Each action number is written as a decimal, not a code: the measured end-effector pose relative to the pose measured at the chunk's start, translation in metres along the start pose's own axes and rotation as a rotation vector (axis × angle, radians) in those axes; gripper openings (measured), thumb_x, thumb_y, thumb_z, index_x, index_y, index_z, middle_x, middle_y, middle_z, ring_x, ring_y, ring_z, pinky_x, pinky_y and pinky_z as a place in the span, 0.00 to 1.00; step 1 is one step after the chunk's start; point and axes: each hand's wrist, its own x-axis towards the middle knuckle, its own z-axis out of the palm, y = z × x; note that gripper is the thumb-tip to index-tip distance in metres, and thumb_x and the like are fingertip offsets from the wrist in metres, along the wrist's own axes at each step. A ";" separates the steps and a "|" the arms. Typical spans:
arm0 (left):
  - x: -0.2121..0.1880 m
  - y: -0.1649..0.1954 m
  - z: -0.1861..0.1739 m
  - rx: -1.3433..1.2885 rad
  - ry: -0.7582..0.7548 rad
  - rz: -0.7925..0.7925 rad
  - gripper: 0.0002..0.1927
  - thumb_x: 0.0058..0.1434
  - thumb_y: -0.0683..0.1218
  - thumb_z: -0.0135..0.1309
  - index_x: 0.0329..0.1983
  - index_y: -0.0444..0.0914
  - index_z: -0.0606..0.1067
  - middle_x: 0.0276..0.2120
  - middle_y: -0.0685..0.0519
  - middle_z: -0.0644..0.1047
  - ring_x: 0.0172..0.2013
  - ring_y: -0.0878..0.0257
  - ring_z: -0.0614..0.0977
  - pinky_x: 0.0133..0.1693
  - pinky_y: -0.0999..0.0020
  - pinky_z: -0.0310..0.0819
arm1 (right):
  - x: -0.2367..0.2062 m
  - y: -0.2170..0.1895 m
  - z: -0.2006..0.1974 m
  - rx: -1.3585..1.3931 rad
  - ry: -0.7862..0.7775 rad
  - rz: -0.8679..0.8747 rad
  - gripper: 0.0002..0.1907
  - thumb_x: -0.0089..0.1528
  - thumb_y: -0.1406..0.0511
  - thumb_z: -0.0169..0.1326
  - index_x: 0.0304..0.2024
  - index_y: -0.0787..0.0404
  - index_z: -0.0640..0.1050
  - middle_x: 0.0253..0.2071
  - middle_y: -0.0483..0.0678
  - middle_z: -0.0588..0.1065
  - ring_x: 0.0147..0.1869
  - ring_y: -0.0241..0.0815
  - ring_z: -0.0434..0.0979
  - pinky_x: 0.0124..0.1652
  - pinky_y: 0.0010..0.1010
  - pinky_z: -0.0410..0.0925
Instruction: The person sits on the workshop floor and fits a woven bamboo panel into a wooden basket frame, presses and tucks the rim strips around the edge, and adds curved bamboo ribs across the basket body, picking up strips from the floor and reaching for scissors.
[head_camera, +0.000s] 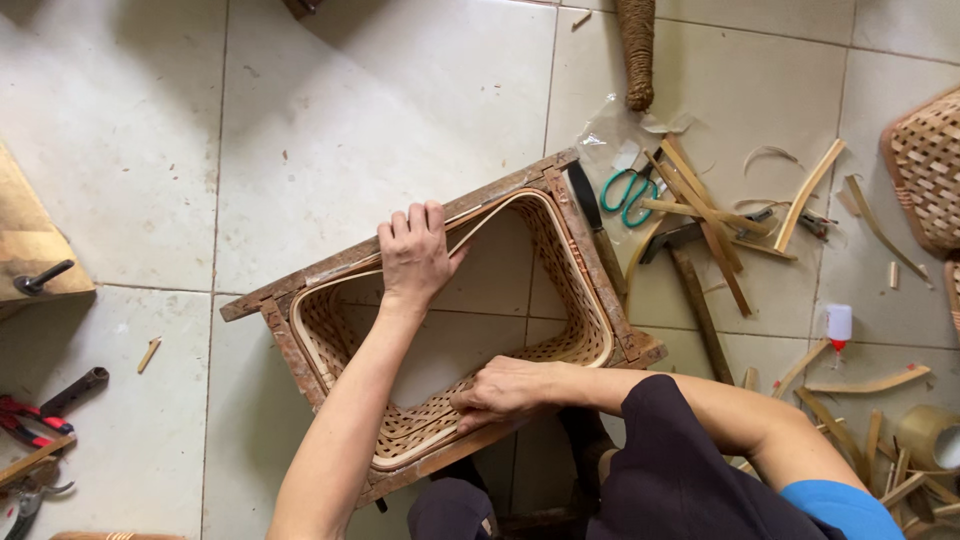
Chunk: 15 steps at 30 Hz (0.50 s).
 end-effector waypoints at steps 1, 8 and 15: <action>0.002 -0.002 0.002 -0.023 0.031 0.017 0.42 0.52 0.74 0.62 0.49 0.35 0.70 0.36 0.49 0.72 0.34 0.57 0.73 0.35 0.59 0.66 | 0.001 -0.001 -0.004 0.021 -0.038 0.028 0.24 0.70 0.47 0.43 0.37 0.60 0.72 0.23 0.54 0.75 0.28 0.56 0.77 0.32 0.47 0.69; 0.009 -0.008 0.011 -0.064 0.115 0.076 0.38 0.51 0.73 0.63 0.43 0.37 0.71 0.31 0.52 0.71 0.29 0.60 0.73 0.30 0.63 0.67 | 0.007 0.006 -0.011 0.045 0.121 -0.085 0.25 0.69 0.46 0.46 0.35 0.61 0.73 0.26 0.53 0.76 0.30 0.56 0.77 0.31 0.46 0.69; 0.018 -0.016 0.023 -0.094 0.064 0.140 0.33 0.49 0.69 0.68 0.42 0.40 0.73 0.29 0.55 0.74 0.26 0.64 0.76 0.27 0.67 0.69 | 0.016 0.013 -0.009 -0.009 0.107 -0.084 0.26 0.68 0.45 0.45 0.35 0.61 0.74 0.22 0.54 0.74 0.28 0.55 0.77 0.29 0.45 0.68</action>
